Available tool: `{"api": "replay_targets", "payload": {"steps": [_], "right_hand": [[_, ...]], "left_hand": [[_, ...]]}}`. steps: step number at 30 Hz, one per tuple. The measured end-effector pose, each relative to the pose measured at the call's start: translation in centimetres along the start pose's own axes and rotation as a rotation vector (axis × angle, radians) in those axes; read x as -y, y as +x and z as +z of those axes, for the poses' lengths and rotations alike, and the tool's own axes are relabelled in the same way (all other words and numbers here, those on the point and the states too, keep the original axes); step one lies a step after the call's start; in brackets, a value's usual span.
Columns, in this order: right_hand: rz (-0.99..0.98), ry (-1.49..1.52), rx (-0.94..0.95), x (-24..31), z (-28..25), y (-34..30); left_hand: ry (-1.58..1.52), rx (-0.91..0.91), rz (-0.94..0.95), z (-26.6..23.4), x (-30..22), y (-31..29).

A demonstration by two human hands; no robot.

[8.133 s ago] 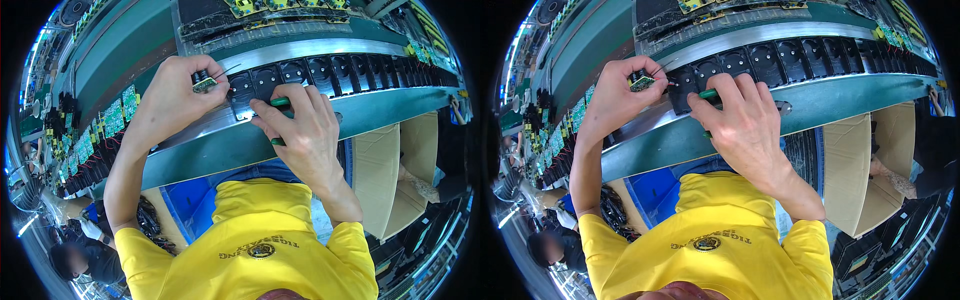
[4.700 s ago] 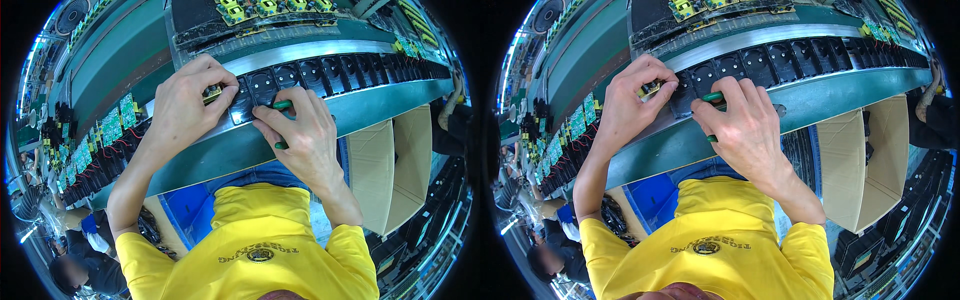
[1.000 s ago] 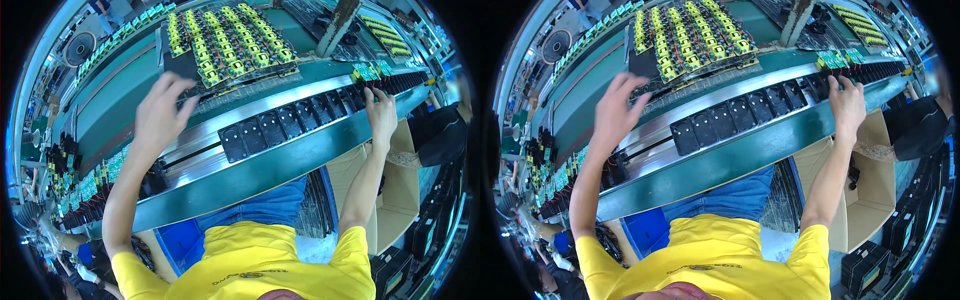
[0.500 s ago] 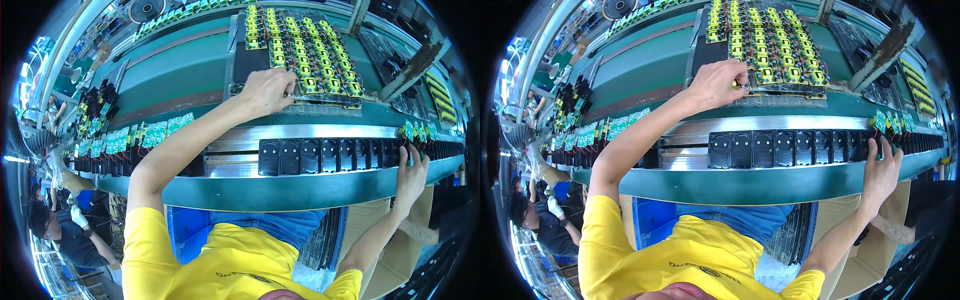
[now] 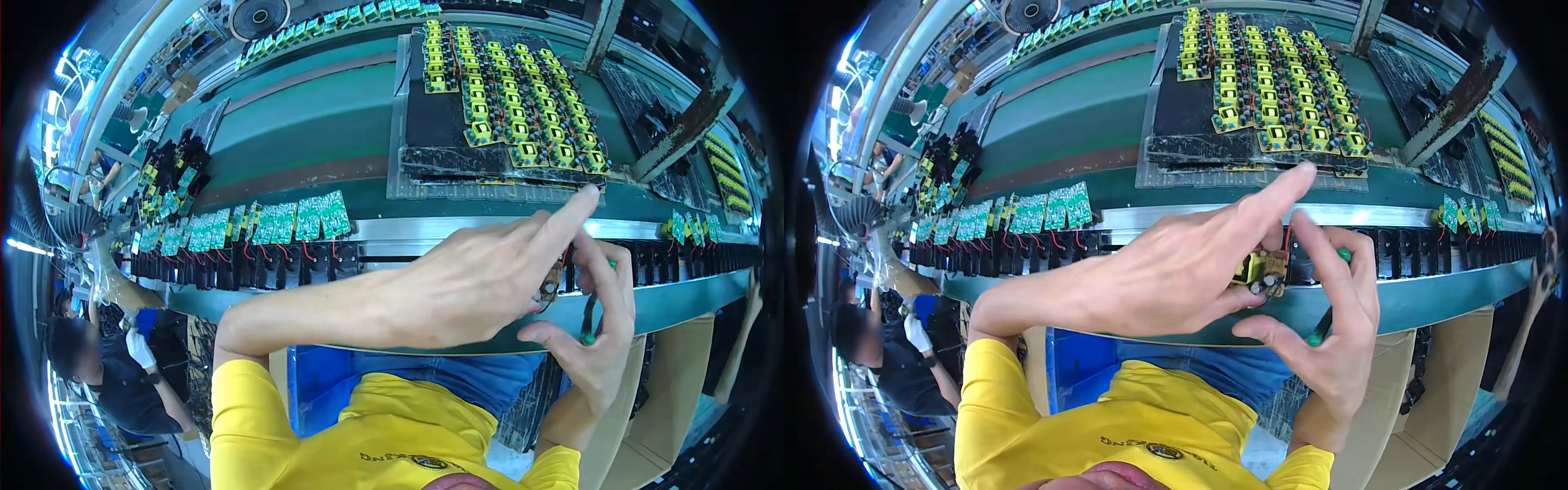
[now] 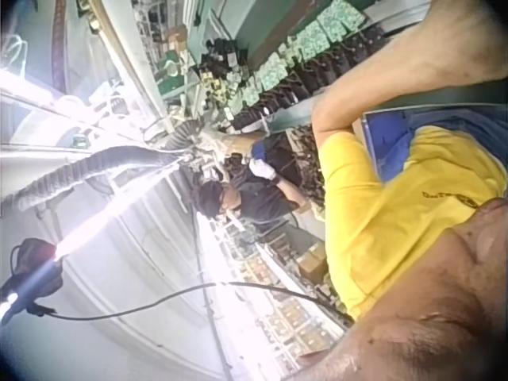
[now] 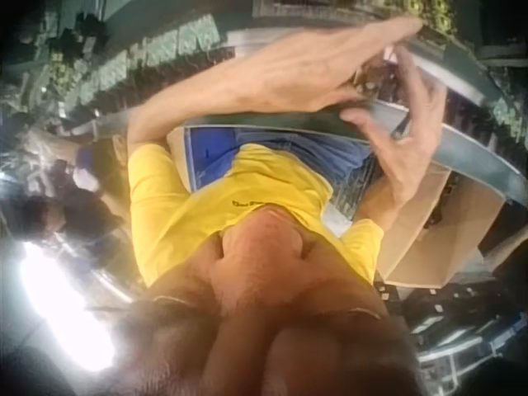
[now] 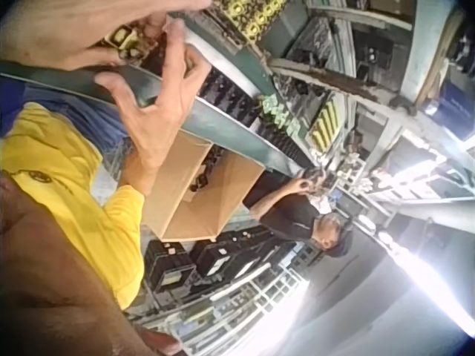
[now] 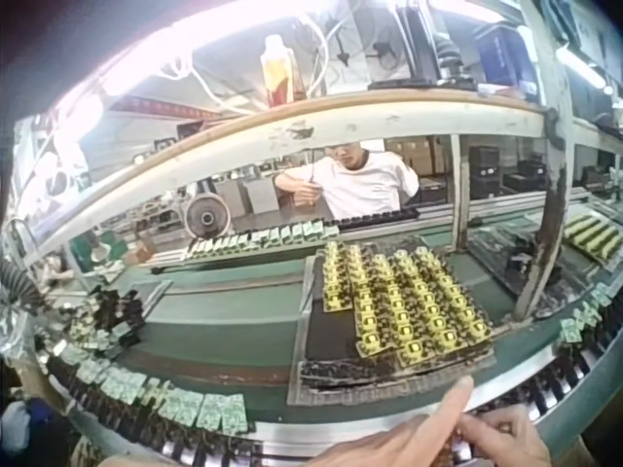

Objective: Trimming components on printed circuit boards using wire cutters on an assembly line.

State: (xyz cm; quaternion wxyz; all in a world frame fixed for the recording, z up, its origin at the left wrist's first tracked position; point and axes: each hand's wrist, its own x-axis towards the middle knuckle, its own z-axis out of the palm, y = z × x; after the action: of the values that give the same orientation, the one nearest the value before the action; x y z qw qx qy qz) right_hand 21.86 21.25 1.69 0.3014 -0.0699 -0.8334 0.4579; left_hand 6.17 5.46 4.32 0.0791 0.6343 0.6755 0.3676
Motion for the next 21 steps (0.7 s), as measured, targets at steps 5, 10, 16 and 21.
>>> {"api": "replay_targets", "payload": {"steps": [5, 10, 16, 21], "right_hand": [[0.090, -0.027, -0.061, 0.7, 0.2, -0.9], [-0.047, 0.200, -0.093, -0.8, 0.1, -2.3], [0.093, 0.220, -0.311, -0.9, 0.9, -3.2], [-0.077, 0.319, -0.298, -1.2, 1.4, -3.0]], "left_hand": [[0.167, -0.173, 0.192, 0.7, -0.3, 0.1], [0.111, -0.222, 0.294, 1.7, -0.1, 0.2], [-0.104, -0.011, -0.061, 0.7, -1.8, -0.8], [-0.628, 0.201, -0.287, 1.2, -1.9, -1.5]]}}
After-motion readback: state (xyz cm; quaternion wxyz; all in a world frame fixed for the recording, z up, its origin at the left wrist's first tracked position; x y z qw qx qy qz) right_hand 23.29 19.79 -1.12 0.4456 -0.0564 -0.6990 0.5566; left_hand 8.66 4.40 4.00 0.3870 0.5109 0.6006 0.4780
